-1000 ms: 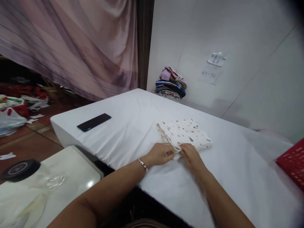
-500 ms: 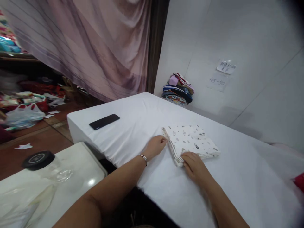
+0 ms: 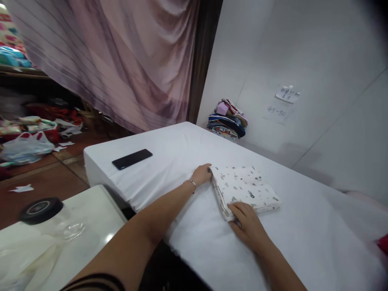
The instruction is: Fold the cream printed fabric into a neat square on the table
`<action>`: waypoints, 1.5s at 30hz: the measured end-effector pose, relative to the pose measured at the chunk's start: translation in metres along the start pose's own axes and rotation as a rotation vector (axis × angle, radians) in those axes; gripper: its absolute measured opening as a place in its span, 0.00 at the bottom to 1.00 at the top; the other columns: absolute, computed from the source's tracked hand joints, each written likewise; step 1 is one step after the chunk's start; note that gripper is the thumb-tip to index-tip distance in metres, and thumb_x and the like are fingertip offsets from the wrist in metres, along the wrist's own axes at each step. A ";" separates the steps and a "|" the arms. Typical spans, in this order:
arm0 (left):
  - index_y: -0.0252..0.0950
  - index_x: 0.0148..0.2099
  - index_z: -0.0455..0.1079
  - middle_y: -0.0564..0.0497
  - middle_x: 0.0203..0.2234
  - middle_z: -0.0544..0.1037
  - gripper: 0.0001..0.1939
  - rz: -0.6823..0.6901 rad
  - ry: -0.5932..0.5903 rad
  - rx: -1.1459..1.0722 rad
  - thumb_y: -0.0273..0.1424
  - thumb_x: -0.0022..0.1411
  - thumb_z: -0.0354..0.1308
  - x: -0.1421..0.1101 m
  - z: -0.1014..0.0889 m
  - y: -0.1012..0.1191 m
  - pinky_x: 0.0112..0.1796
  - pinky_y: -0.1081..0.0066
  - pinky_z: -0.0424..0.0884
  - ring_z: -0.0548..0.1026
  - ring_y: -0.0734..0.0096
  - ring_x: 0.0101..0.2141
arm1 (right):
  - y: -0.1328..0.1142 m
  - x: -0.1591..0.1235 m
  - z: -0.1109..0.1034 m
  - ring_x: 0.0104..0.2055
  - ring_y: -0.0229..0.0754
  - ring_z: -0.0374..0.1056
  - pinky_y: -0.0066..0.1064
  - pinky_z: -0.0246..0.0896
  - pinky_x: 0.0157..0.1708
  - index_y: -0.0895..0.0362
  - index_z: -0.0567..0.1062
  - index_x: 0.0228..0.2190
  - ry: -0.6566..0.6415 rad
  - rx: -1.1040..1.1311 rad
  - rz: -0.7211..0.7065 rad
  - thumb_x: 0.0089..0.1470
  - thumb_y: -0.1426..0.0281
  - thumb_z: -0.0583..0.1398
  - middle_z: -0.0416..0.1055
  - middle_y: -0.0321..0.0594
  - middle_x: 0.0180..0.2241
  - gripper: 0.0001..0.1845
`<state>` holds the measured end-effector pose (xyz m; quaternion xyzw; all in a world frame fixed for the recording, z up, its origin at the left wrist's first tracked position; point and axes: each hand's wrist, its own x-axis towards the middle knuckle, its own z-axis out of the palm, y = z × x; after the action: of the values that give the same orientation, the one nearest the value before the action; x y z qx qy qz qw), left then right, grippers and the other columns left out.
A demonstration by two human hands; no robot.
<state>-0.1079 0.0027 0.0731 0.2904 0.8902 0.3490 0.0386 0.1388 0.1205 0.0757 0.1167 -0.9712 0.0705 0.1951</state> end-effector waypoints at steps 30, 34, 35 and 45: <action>0.41 0.55 0.62 0.49 0.50 0.70 0.21 0.871 -0.220 0.162 0.42 0.63 0.45 -0.099 0.019 0.063 0.56 0.56 0.50 0.65 0.64 0.51 | 0.049 -0.013 -0.016 0.46 0.41 0.64 0.39 0.55 0.49 0.54 0.72 0.40 0.399 0.192 0.271 0.51 0.74 0.52 0.72 0.41 0.41 0.15; 0.41 0.57 0.59 0.48 0.54 0.67 0.25 0.906 -0.219 0.229 0.45 0.60 0.48 -0.095 0.021 0.059 0.56 0.54 0.48 0.62 0.62 0.54 | 0.097 -0.040 -0.020 0.46 0.45 0.64 0.39 0.58 0.47 0.56 0.74 0.37 0.690 0.261 0.858 0.49 0.67 0.54 0.71 0.44 0.42 0.15; 0.41 0.57 0.58 0.48 0.54 0.66 0.26 0.910 -0.222 0.242 0.45 0.59 0.49 -0.095 0.021 0.059 0.57 0.54 0.47 0.62 0.61 0.54 | 0.107 -0.046 -0.020 0.46 0.45 0.64 0.38 0.59 0.46 0.57 0.74 0.38 0.705 0.304 0.982 0.48 0.65 0.54 0.71 0.44 0.43 0.17; 0.41 0.57 0.59 0.48 0.54 0.66 0.26 0.896 -0.225 0.265 0.38 0.56 0.54 -0.098 0.020 0.061 0.56 0.52 0.48 0.62 0.59 0.54 | 0.133 -0.051 -0.018 0.31 0.43 0.67 0.30 0.59 0.30 0.62 0.76 0.33 0.641 0.423 1.211 0.44 0.53 0.55 0.74 0.41 0.26 0.25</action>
<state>0.0089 -0.0028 0.0841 0.6837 0.7046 0.1813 -0.0569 0.1573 0.2620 0.0596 -0.4340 -0.7259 0.3839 0.3706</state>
